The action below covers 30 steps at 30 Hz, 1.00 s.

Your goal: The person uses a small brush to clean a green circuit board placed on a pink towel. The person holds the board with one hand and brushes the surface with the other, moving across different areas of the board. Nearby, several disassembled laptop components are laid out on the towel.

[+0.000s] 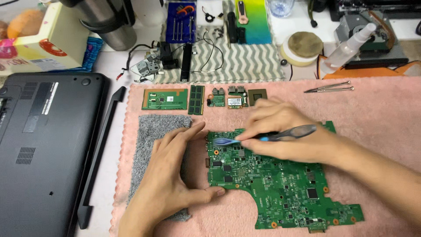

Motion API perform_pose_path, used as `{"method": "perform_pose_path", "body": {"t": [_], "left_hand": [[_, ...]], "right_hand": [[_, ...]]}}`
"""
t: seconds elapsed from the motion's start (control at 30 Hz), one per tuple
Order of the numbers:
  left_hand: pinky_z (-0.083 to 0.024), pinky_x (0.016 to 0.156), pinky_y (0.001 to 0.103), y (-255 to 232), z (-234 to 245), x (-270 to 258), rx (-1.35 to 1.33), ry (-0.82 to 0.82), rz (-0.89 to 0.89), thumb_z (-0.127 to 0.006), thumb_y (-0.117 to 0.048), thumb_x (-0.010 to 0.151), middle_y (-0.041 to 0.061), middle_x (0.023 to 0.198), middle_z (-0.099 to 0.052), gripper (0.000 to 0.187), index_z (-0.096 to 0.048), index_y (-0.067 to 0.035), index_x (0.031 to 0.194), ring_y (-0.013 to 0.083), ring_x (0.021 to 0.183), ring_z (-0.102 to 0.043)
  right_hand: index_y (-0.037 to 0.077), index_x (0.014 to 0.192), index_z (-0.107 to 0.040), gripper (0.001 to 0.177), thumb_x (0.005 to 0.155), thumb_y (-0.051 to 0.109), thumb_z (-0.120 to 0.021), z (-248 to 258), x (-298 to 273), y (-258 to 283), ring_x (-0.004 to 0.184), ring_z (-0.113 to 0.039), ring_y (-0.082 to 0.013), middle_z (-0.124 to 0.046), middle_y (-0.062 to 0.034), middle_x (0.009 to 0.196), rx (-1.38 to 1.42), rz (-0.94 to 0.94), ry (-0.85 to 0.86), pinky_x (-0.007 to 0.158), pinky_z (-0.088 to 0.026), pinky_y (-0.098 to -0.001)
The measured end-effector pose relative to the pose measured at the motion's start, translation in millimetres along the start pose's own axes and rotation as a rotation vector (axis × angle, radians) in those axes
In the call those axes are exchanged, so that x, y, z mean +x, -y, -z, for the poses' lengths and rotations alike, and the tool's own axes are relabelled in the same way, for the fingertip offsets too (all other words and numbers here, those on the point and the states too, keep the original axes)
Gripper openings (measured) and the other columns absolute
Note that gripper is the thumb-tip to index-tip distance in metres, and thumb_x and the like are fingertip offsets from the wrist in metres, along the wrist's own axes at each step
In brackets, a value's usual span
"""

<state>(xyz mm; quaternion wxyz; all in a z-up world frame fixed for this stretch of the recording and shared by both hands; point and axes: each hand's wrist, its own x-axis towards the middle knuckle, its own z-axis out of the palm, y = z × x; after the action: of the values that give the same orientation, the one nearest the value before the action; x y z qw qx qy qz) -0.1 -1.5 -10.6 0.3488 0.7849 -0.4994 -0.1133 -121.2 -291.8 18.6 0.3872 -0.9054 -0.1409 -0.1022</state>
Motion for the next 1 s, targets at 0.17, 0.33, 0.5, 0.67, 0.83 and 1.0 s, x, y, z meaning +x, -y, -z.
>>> {"method": "perform_pose_path", "body": {"t": [0.17, 0.33, 0.5, 0.67, 0.83, 1.0], "left_hand": [[-0.040, 0.119, 0.049, -4.4, 3.1, 0.0, -0.017, 0.012, -0.002, -0.103, -0.062, 0.062, 0.009, 0.162, -0.069, 0.129, -0.051, -0.012, 0.169, 0.0322, 0.149, -0.059], [-0.040, 0.118, 0.049, -3.9, 1.6, 2.0, -0.001, 0.015, 0.009, -0.102, -0.063, 0.061, 0.014, 0.161, -0.067, 0.135, -0.047, -0.010, 0.172, 0.0338, 0.149, -0.059], [-0.040, 0.115, 0.048, -6.2, 4.1, 1.3, -0.014, 0.035, 0.003, -0.101, -0.061, 0.063, 0.008, 0.165, -0.068, 0.134, -0.044, -0.010, 0.173, 0.0321, 0.149, -0.058], [-0.040, 0.116, 0.049, -7.5, 4.2, 1.1, -0.019, 0.032, 0.006, -0.102, -0.060, 0.063, 0.011, 0.163, -0.068, 0.136, -0.042, -0.008, 0.174, 0.0327, 0.149, -0.058], [-0.039, 0.116, 0.050, -6.2, 4.4, 0.7, -0.014, 0.046, -0.003, -0.100, -0.062, 0.066, 0.012, 0.163, -0.067, 0.136, -0.040, -0.008, 0.175, 0.0341, 0.148, -0.056], [-0.039, 0.117, 0.050, -3.9, 3.5, 0.1, -0.017, 0.040, -0.016, -0.099, -0.064, 0.067, 0.012, 0.163, -0.067, 0.135, -0.040, -0.008, 0.175, 0.0342, 0.149, -0.056]], "right_hand": [[0.022, 0.106, -0.096, 0.013, 0.095, 0.023, -0.089, -8.3, 5.2, -8.2, 0.085, -0.064, -0.0138, -0.083, 0.0079, 0.085, -0.050, -0.041, -0.018, 0.083, -0.044, -0.0363], [0.020, 0.110, -0.095, 0.015, 0.102, 0.026, -0.084, -6.1, 18.7, -13.8, 0.087, -0.063, -0.0143, -0.084, 0.0045, 0.094, -0.060, 0.057, 0.035, 0.081, -0.035, -0.0394], [0.020, 0.101, -0.096, 0.011, 0.097, 0.017, -0.086, -2.2, 13.6, -12.5, 0.087, -0.070, -0.0136, -0.087, 0.0058, 0.088, -0.044, -0.014, -0.028, 0.088, -0.051, -0.0353], [0.018, 0.109, -0.094, 0.016, 0.095, 0.020, -0.087, -11.6, 0.5, -14.8, 0.081, -0.068, -0.0137, -0.088, 0.0003, 0.091, -0.063, 0.051, 0.018, 0.079, -0.044, -0.0359], [0.027, 0.107, -0.097, 0.018, 0.092, 0.031, -0.088, -7.9, -1.3, -22.1, 0.075, -0.060, -0.0093, -0.091, 0.0071, 0.084, -0.082, -0.054, 0.092, 0.076, -0.043, -0.0325], [0.016, 0.104, -0.093, 0.016, 0.092, 0.013, -0.083, -22.8, -3.9, -10.8, 0.073, -0.066, -0.0098, -0.089, -0.0010, 0.082, 0.028, 0.109, 0.057, 0.089, -0.049, -0.0354]]}}
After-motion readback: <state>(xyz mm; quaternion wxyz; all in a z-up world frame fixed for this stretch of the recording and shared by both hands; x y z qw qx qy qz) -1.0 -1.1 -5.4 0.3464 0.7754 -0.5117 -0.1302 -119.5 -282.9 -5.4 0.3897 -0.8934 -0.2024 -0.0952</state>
